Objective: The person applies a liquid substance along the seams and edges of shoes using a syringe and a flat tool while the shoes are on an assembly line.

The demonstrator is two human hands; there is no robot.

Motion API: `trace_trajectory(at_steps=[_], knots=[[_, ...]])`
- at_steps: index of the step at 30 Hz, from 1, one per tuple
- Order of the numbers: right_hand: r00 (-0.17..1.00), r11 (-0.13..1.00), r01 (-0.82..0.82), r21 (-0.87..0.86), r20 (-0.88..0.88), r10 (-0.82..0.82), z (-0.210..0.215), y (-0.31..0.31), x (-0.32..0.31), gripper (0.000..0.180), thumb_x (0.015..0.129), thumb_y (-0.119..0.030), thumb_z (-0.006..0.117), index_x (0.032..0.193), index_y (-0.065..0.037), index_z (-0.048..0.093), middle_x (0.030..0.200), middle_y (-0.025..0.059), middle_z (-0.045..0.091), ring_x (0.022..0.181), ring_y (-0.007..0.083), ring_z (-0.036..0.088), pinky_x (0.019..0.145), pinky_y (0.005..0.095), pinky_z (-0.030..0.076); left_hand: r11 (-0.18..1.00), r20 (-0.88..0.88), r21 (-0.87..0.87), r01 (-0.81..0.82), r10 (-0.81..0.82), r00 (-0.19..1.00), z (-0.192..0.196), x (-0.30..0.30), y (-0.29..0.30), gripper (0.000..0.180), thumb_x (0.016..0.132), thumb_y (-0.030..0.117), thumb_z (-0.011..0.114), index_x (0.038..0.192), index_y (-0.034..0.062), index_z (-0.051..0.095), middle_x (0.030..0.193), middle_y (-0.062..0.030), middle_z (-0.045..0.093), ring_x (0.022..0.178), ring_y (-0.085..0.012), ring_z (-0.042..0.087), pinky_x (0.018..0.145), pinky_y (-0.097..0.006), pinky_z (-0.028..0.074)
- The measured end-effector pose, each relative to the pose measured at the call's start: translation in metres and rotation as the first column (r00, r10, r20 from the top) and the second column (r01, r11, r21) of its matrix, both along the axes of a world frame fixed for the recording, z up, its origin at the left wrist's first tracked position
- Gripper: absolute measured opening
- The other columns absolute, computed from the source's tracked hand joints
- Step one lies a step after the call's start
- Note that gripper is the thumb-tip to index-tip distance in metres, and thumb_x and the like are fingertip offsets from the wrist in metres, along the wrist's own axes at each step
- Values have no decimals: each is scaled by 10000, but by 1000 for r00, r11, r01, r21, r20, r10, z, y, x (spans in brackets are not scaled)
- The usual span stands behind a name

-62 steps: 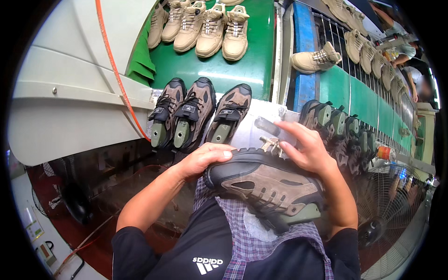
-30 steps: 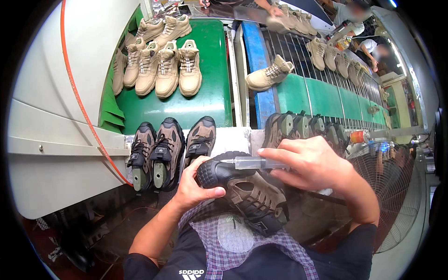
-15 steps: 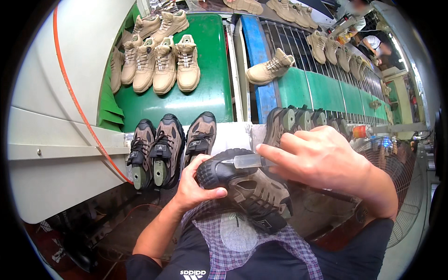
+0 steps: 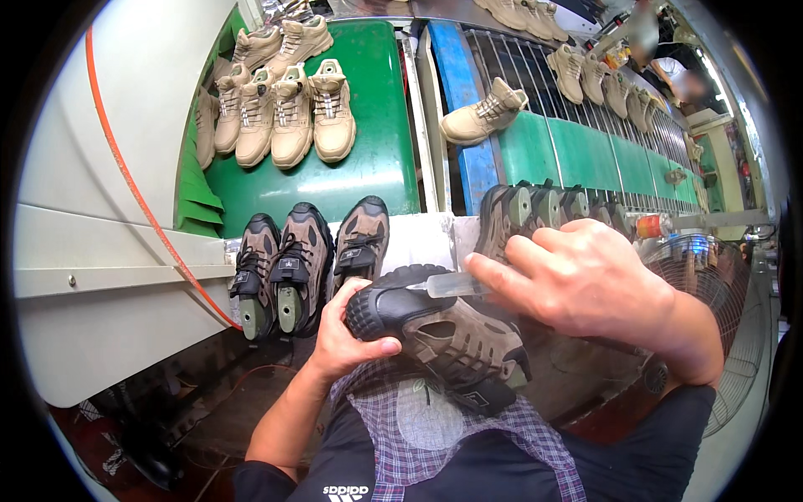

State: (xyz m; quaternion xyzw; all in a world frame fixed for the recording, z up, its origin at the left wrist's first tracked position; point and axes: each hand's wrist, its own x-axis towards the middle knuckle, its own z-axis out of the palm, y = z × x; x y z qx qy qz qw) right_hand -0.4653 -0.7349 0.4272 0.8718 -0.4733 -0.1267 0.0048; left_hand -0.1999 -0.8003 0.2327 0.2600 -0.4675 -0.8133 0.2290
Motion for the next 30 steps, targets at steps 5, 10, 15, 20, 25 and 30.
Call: trace_trajectory(at_steps=[5,10,15,20,25,30], knots=[[999,999,31,14,19,-31,-7,6,-4,366,835,-175,621,1178,-49,643,777,29,589,674,160,669,521,301,516,999,19,22,-24,24,1000,-6,3,2,718,624,211,969,1186,10,571,1070,-38,645,983,-113,608,921,-284,488],[984,993,85,79,149,-96,-4,5,-1,425,819,-156,636,1224,-26,612,806,39,596,693,181,670,537,322,528,999,40,26,-30,29,999,-7,4,3,710,618,212,968,1174,15,573,1060,-37,641,984,-117,607,921,-288,485],[983,994,76,77,162,-88,-1,2,7,452,813,-153,640,1241,-11,604,834,44,591,701,184,665,533,321,526,999,39,31,-12,11,999,-5,5,2,713,617,204,968,1178,17,570,1059,-35,643,985,-117,607,924,-289,484],[987,997,49,56,149,-57,-8,-1,10,440,815,-158,640,1228,-5,618,842,42,588,709,173,658,528,303,518,1000,56,5,-7,7,998,-8,8,3,711,622,191,967,1182,17,565,1069,-35,650,990,-117,609,931,-294,485],[994,1000,12,15,110,-13,-9,-4,15,410,816,-165,635,1196,-9,638,815,31,587,677,156,651,517,286,505,1000,35,16,-9,8,999,-7,9,4,719,620,190,969,1185,18,559,1071,-37,653,998,-119,612,933,-296,485],[998,1000,-8,-12,69,8,-7,-4,14,389,810,-177,636,1161,-9,645,777,23,579,660,148,648,510,279,499,1000,46,-8,-11,11,999,-8,9,3,731,617,194,971,1190,17,553,1073,-39,649,999,-119,610,932,-297,485]])
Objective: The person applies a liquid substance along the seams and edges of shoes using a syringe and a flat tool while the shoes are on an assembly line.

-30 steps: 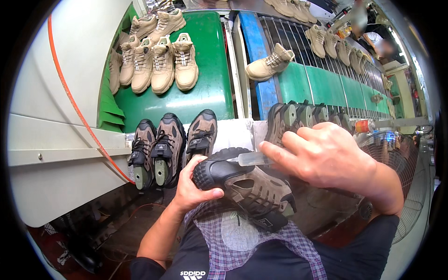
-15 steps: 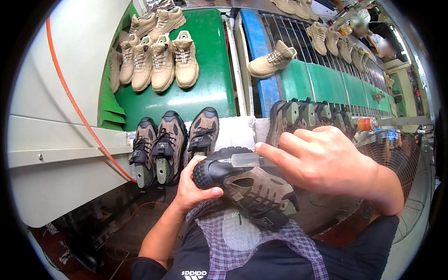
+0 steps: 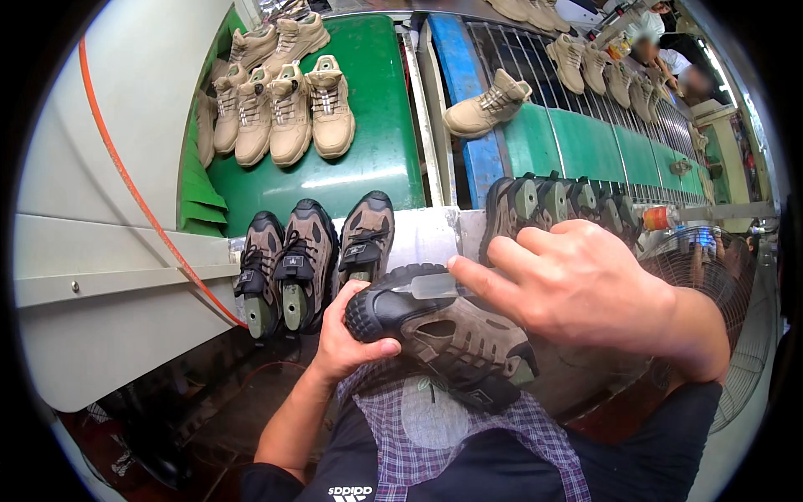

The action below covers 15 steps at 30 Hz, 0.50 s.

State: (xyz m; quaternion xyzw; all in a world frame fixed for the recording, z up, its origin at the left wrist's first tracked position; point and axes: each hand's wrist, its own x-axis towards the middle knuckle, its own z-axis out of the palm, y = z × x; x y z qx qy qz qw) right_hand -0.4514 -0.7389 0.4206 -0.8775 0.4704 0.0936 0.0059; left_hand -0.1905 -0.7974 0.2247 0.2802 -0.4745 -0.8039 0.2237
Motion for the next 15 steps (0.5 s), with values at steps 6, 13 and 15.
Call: trace_trajectory(at_steps=[6,13,15], knots=[[1000,1000,1,1,-30,-1,1,4,-4,355,798,-181,642,1106,-6,649,777,19,581,681,151,652,521,265,493,1000,-18,5,-11,11,1000,-6,1,2,745,614,204,972,1195,16,546,1076,-38,639,993,-119,605,927,-293,484],[999,997,50,-65,10,-50,6,5,-7,348,787,-178,651,1091,-10,654,791,12,588,702,145,655,553,269,504,995,-29,93,-29,31,999,-6,-1,3,765,616,248,972,1201,12,538,1085,-43,641,1000,-124,607,928,-289,485],[998,996,47,-78,47,-44,5,3,-6,342,788,-178,651,1086,-11,658,794,14,591,703,145,656,555,269,506,994,-26,103,-29,32,999,-8,-1,3,772,616,261,972,1203,12,537,1095,-45,641,1007,-126,607,931,-290,484]])
